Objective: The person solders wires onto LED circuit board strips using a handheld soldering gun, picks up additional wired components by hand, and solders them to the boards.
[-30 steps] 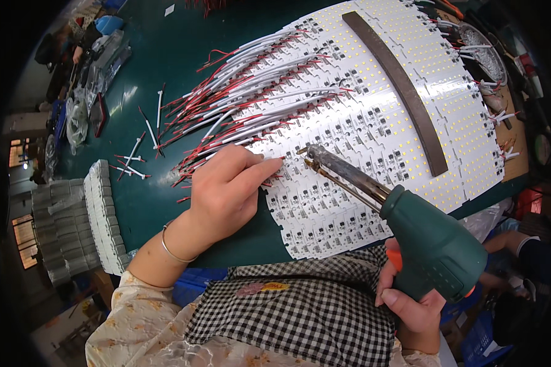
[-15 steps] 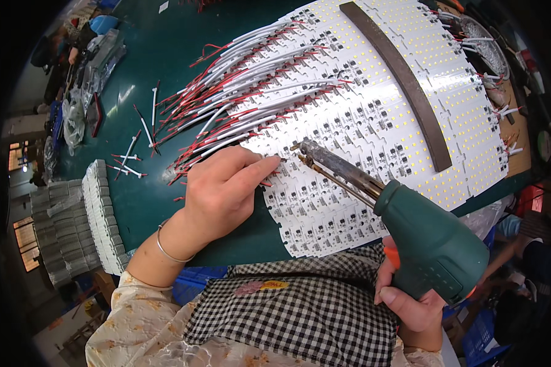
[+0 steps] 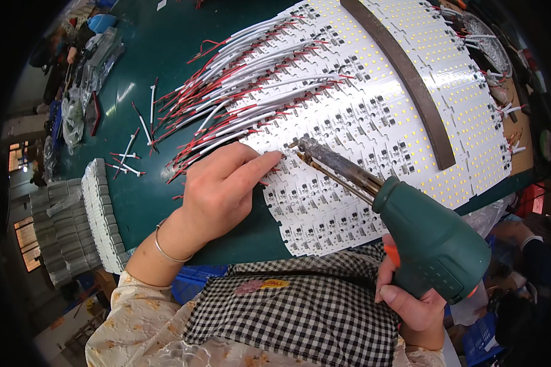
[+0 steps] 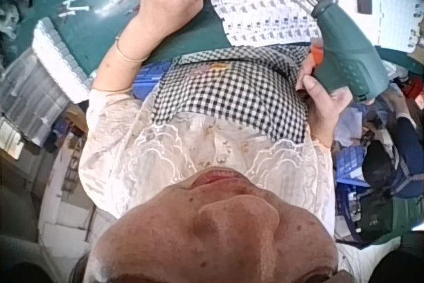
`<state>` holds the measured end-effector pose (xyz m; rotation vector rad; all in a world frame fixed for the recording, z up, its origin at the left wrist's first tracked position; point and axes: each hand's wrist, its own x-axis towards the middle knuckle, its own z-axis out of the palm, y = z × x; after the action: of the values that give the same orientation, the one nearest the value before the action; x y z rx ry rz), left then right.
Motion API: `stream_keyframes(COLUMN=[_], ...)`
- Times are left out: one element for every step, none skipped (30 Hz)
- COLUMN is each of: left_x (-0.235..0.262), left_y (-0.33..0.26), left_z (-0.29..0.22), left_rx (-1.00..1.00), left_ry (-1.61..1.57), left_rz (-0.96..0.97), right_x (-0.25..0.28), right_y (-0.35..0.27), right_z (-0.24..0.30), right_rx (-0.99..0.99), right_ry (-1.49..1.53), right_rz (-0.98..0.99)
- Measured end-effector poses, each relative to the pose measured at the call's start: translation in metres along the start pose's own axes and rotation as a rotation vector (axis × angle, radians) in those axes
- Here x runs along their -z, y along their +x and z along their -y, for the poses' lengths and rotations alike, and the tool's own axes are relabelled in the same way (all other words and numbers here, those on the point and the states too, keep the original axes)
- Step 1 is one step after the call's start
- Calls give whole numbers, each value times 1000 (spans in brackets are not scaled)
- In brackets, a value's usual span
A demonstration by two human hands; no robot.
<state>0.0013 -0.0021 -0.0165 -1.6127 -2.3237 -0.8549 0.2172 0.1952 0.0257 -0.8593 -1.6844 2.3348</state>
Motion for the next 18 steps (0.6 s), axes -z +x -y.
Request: stream_keyframes(left_x=[0,0,0,1,1,1,1,1,1,1,0,-1,-1,-1,-1,0,0,0], left_y=[-1,-1,-2,-1,-1,-2,-2,-2,-2,-2,-1,-1,-1,-1,-1,-1,-1,-1], left_z=[0,0,0,0,0,0,0,0,0,-1,-2,-2,-1,-1,-2,-3,-3,-3], left_rx=[-1,-3,-2,0,2,2,5,8,8,12,15,16,18,20,20,24,27,28], left_ry=[5,9,9,5,1,2,5,9,9,20,31,32,32,31,31,35,40,40], left_rz=[10,20,19,18,18,17,19,21,22,20,17,18,14,10,11,13,16,16], right_x=[-1,-2,-4,-5,-2,3,6,6,6,6,5,4,3,2,1,1,1,0], right_y=[0,0,1,2,2,1,1,1,1,1,1,1,1,1,1,1,1,1], right_z=[0,0,0,1,1,1,1,1,2,2,3,4,5,6,7,8,8,8], right_rx=[14,13,29,45,45,47,48,49,45,41,41,33,26,25,2,-22,-23,-23], right_ry=[-2,-2,-2,-1,-1,3,8,7,4,1,1,-6,-13,-13,-19,-25,-25,-33], right_rz=[-7,-7,-12,-16,-16,65,147,147,142,136,136,131,126,127,131,134,134,131])
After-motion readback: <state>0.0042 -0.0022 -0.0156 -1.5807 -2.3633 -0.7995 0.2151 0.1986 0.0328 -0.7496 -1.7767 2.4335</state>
